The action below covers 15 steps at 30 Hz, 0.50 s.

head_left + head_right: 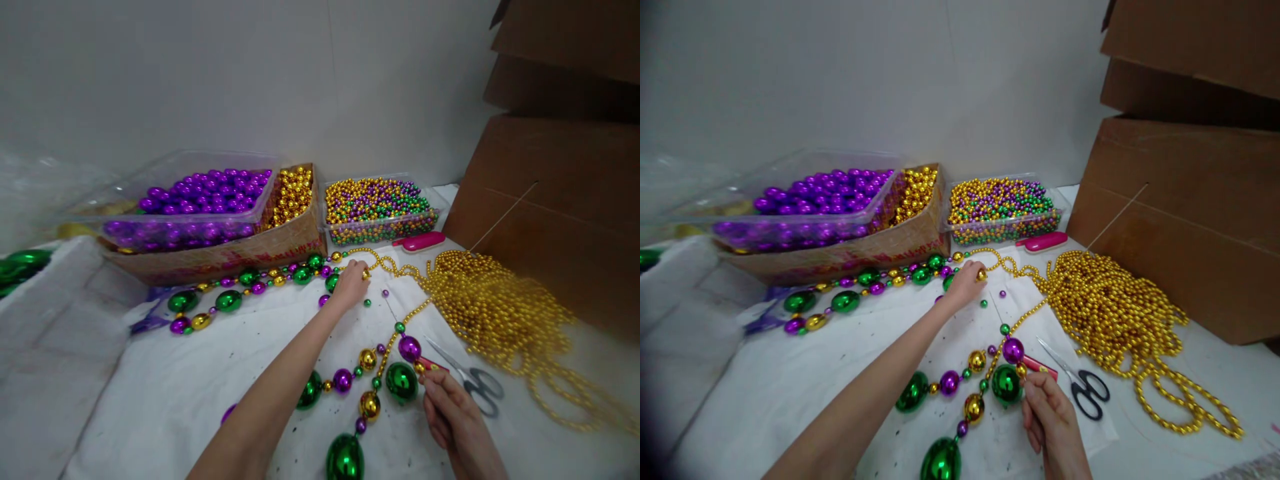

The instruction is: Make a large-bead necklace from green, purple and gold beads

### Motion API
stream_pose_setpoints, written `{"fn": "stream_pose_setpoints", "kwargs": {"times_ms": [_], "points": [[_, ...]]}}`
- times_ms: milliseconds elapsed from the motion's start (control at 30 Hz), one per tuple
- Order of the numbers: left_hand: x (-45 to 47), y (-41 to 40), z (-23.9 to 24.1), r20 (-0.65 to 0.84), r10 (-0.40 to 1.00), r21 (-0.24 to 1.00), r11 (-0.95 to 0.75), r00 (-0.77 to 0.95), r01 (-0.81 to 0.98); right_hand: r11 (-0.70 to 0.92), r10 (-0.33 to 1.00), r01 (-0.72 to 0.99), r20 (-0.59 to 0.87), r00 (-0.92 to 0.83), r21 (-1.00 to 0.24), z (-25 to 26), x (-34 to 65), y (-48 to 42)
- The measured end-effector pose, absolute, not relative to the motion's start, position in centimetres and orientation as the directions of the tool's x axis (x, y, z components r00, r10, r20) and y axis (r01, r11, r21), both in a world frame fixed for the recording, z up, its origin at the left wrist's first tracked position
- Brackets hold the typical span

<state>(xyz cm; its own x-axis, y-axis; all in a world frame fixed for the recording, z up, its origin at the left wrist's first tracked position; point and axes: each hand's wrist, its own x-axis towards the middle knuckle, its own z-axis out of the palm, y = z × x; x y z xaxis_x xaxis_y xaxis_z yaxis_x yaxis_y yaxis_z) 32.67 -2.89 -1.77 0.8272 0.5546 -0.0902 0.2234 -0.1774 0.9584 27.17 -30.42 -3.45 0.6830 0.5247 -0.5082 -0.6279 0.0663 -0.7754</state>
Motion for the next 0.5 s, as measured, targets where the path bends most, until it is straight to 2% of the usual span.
{"fn": "stream_pose_setpoints", "kwargs": {"times_ms": [133,200,267,333,500], "points": [[28.6,-3.6,-0.3,-0.198,0.538,0.979,0.069,0.82,0.191,0.032,0.569,-0.627,-0.502,0.651,-0.778,-3.3,26.6,-30.2],[26.4,-4.2,0.4,-0.273,0.498,0.948,0.285,0.823,0.143,0.022,0.608,-0.613,-0.476,0.635,-0.79,-3.3,26.2,-29.9],[24.8,-4.7,0.7,-0.364,0.443,0.831,0.551,0.82,0.072,0.011,0.635,-0.596,-0.454,0.624,-0.803,-3.3,25.8,-29.7],[23.8,-5.1,0.9,-0.42,0.393,0.689,0.725,0.818,0.005,0.0,0.646,-0.576,-0.44,0.624,-0.817,-3.3,25.3,-29.6],[23.3,-5.9,1.1,-0.392,0.377,0.631,0.774,0.839,-0.053,-0.005,0.65,-0.535,-0.409,0.64,-0.845,-3.0,24.4,-29.9]]}}
